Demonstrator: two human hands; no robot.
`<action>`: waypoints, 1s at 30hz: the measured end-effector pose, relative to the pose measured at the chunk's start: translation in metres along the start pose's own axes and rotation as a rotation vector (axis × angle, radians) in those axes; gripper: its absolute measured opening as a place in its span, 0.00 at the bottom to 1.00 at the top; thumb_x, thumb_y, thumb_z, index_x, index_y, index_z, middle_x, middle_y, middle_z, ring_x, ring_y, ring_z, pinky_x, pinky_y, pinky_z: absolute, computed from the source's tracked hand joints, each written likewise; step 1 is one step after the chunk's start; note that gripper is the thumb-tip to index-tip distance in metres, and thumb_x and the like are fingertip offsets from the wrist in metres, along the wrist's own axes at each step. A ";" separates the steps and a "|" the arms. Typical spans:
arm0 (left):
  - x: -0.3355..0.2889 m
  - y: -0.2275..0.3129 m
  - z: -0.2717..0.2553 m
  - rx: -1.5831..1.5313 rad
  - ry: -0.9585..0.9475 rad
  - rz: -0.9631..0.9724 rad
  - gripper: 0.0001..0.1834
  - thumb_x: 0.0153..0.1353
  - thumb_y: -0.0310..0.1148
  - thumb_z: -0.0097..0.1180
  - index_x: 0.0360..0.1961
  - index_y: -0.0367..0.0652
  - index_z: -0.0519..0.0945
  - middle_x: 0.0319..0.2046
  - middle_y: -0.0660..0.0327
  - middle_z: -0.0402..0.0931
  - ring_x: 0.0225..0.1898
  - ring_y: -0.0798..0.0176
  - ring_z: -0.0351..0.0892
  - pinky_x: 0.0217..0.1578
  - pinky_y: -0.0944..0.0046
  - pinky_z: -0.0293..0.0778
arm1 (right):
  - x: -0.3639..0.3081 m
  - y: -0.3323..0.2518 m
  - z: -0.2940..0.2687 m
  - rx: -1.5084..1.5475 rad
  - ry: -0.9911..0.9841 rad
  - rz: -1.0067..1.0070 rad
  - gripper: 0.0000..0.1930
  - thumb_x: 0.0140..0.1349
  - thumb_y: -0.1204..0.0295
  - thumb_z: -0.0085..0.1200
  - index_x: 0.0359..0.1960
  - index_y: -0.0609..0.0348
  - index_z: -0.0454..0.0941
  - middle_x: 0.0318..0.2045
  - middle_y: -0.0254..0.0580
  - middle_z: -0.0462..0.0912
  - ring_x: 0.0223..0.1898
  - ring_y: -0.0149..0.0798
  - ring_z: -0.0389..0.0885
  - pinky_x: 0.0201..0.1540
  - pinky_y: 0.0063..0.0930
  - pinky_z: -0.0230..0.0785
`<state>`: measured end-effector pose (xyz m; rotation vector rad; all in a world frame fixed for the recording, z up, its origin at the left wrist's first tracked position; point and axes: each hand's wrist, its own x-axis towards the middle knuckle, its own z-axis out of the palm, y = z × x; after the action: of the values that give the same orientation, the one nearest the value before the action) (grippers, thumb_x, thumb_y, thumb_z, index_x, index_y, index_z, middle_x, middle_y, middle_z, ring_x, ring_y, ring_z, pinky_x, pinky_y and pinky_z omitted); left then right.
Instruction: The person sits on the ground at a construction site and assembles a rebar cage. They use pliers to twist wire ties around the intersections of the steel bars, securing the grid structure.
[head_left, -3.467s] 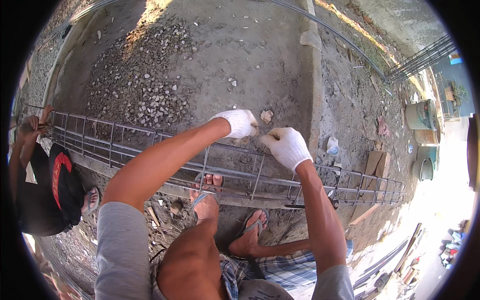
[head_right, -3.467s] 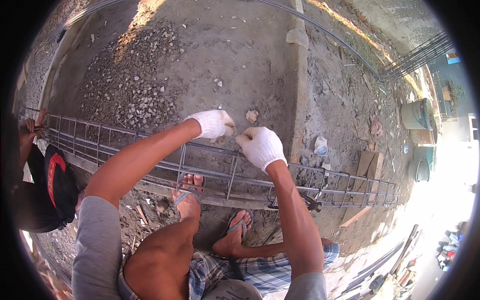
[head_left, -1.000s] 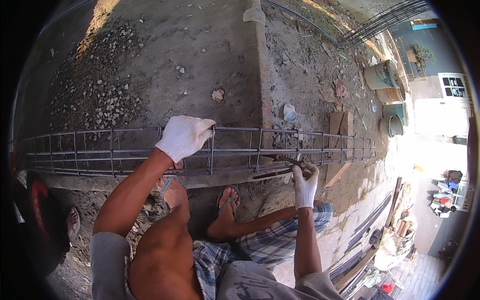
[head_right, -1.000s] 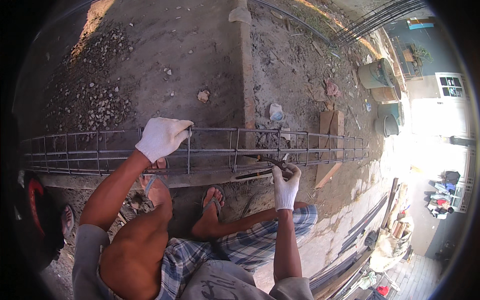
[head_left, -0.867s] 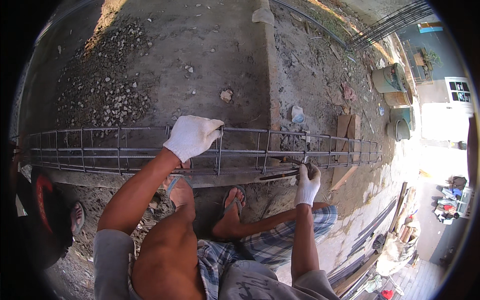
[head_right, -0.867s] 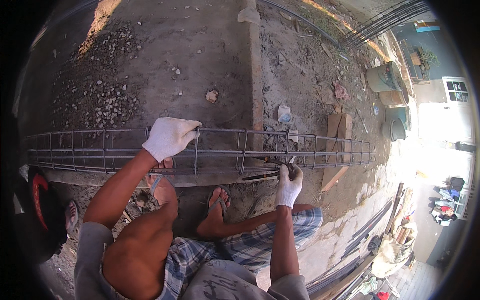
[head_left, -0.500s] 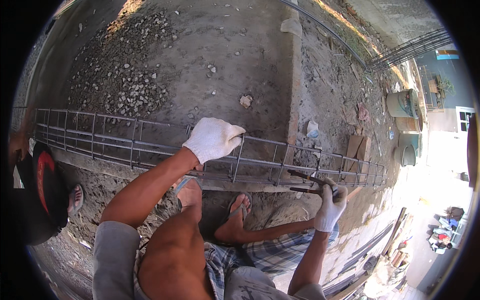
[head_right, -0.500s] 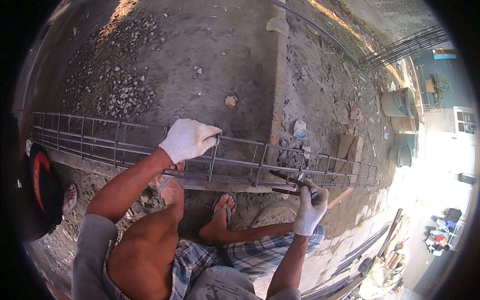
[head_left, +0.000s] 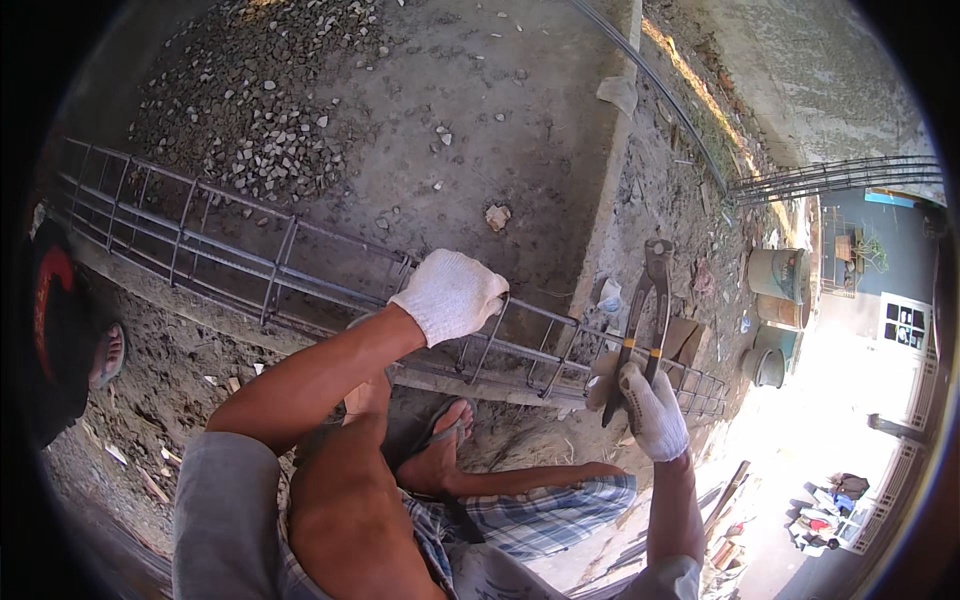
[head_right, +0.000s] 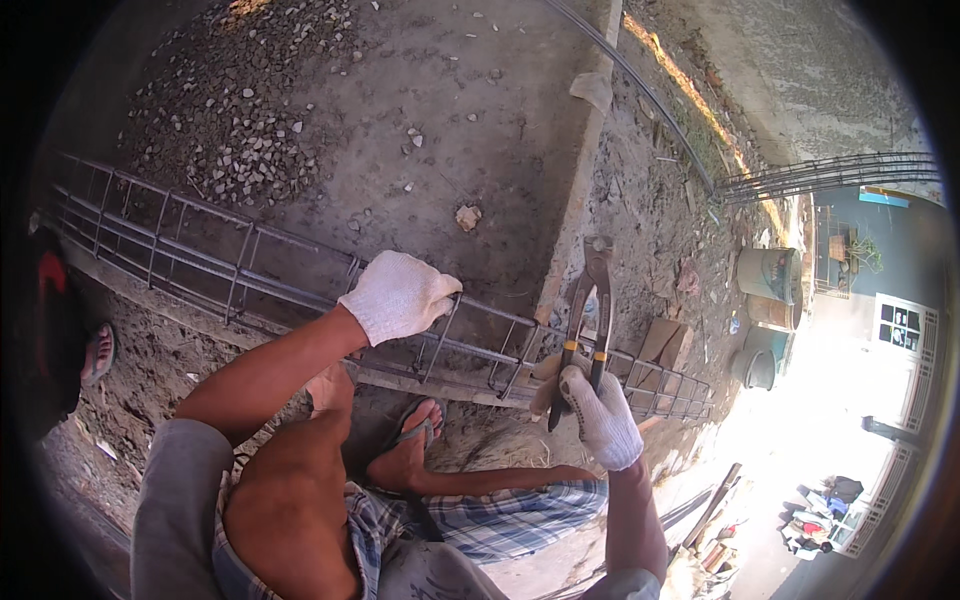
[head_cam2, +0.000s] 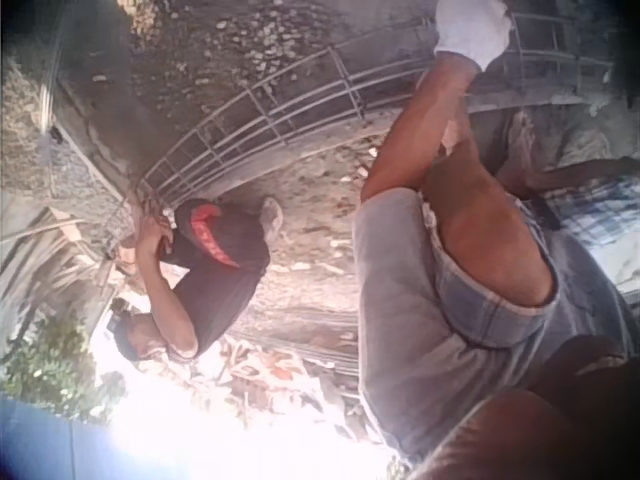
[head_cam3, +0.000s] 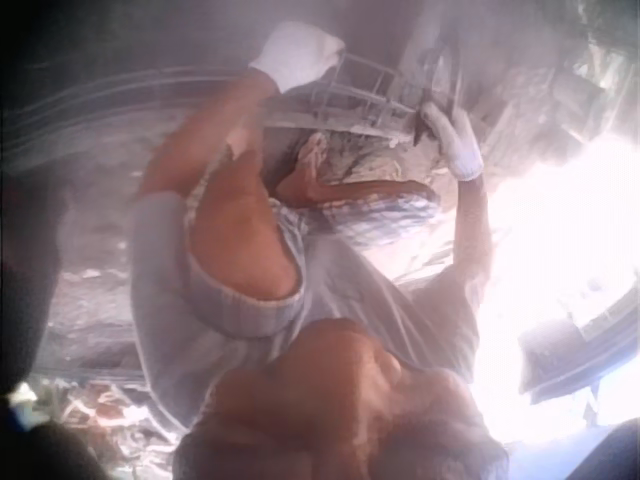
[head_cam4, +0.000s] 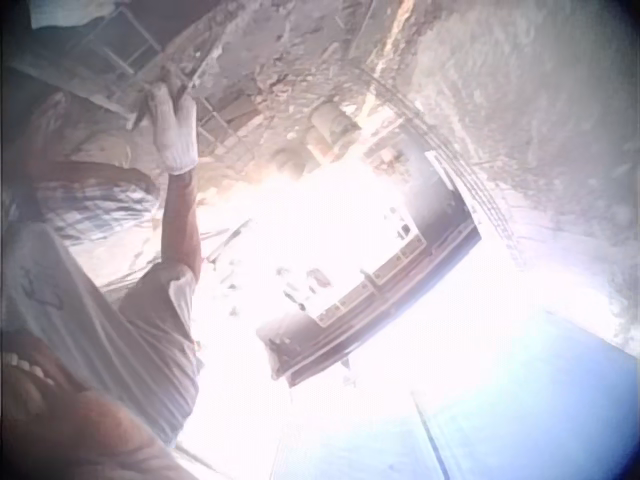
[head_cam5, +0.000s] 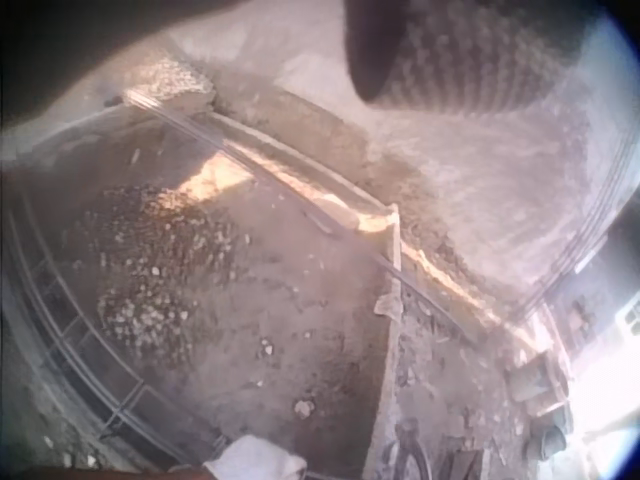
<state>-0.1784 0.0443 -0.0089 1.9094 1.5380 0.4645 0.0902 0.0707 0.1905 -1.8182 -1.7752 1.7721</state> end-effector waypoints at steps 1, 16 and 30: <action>-0.001 0.000 0.000 -0.012 0.003 -0.001 0.16 0.69 0.44 0.61 0.52 0.53 0.91 0.33 0.53 0.90 0.38 0.46 0.91 0.41 0.43 0.84 | 0.008 -0.016 -0.003 -0.142 -0.055 0.047 0.20 0.81 0.58 0.50 0.55 0.63 0.82 0.31 0.41 0.87 0.32 0.30 0.82 0.36 0.26 0.72; 0.003 -0.009 0.012 -0.077 0.031 0.013 0.11 0.68 0.41 0.62 0.42 0.48 0.90 0.27 0.53 0.87 0.32 0.45 0.90 0.36 0.43 0.83 | 0.101 -0.170 0.034 -2.096 -0.201 -0.343 0.36 0.56 0.81 0.62 0.70 0.60 0.70 0.58 0.60 0.79 0.54 0.60 0.87 0.69 0.53 0.69; 0.003 -0.008 0.020 -0.086 0.089 0.034 0.12 0.64 0.41 0.65 0.33 0.44 0.89 0.26 0.52 0.86 0.32 0.44 0.90 0.34 0.43 0.83 | 0.105 -0.159 0.062 -2.321 -0.262 -0.428 0.26 0.63 0.72 0.64 0.65 0.48 0.79 0.47 0.47 0.85 0.53 0.50 0.88 0.63 0.53 0.71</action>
<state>-0.1712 0.0427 -0.0297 1.8735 1.5183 0.6279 -0.0885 0.1595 0.2096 -0.4055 -3.9657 -1.1838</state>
